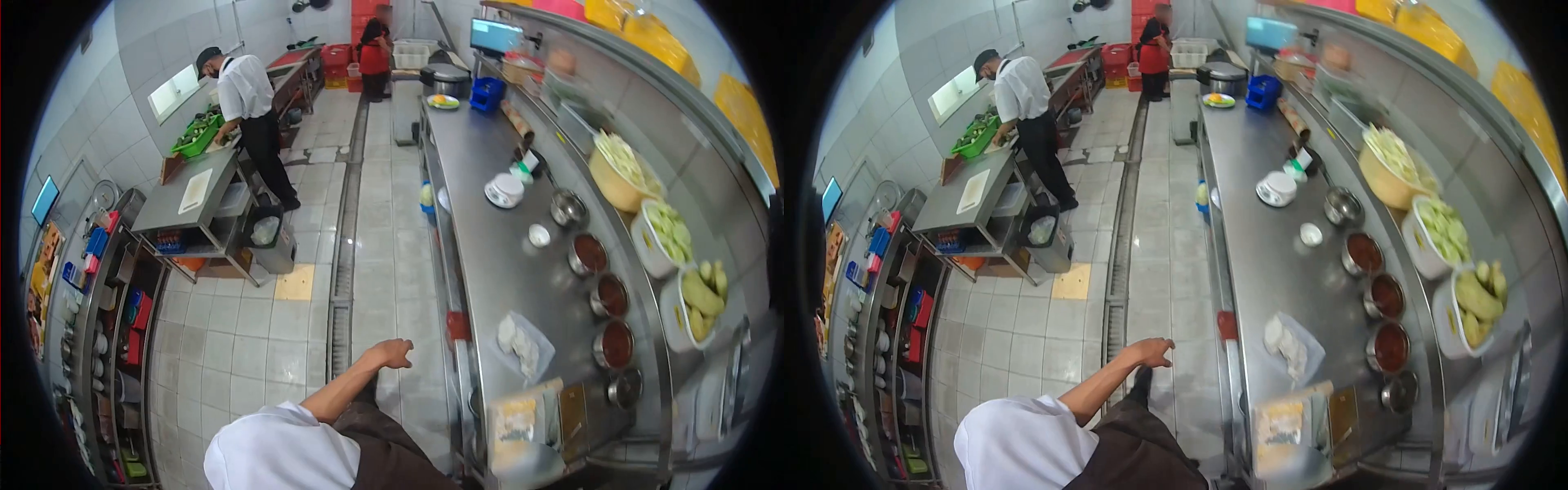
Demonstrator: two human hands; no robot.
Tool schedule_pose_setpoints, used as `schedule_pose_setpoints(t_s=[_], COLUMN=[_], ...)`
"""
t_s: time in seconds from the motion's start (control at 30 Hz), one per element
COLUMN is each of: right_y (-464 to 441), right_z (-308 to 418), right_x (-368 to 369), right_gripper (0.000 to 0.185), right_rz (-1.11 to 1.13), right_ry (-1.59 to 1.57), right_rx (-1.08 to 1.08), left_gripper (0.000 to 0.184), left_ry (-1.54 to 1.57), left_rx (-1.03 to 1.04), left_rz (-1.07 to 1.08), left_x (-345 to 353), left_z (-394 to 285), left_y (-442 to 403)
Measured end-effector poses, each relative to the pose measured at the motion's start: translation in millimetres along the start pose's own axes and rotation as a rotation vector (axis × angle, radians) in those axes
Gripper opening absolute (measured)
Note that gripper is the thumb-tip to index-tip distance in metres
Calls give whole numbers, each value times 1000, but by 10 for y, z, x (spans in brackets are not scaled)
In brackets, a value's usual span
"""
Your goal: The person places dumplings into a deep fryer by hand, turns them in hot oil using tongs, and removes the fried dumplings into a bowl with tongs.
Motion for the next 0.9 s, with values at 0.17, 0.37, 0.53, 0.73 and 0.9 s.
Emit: schedule_pose_setpoints(t_s=[0.17, 0.37, 0.53, 0.73, 0.9], right_y=[-963, -2124, -2584, -3282, -4123], right_z=[2643, 5007, 5784, 6882, 8717], right_x=[1232, 1271, 1726, 2599, 3479], right_gripper=[45, 45, 38, 32, 28], right_rz=[182, 343, 449, 485, 582], right_ry=[-680, -895, -795, -819, -1007], right_rx=[299, -112, -174, -213, -409], left_gripper=[51, 45, 47, 43, 37], left_ry=[1385, 553, 455, 441, 473], left_rx=[239, -60, -242, -388, -542], left_rz=[540, -501, -528, -377, -346], left_x=[-1249, -2214, -2623, -2618, -3155], left_z=[874, 2736, 3453, 4227, 4569], left_y=[-479, -1410, -1882, -2759, -3108])
Point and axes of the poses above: each hand's wrist, its own y-axis away from the middle knuckle, its own x-axis out of the palm, z = x × y, the point moved 7 cm from there along -y, towards the middle knuckle, and after that the axes turned 11 degrees about -x, right-handed, at the moved point
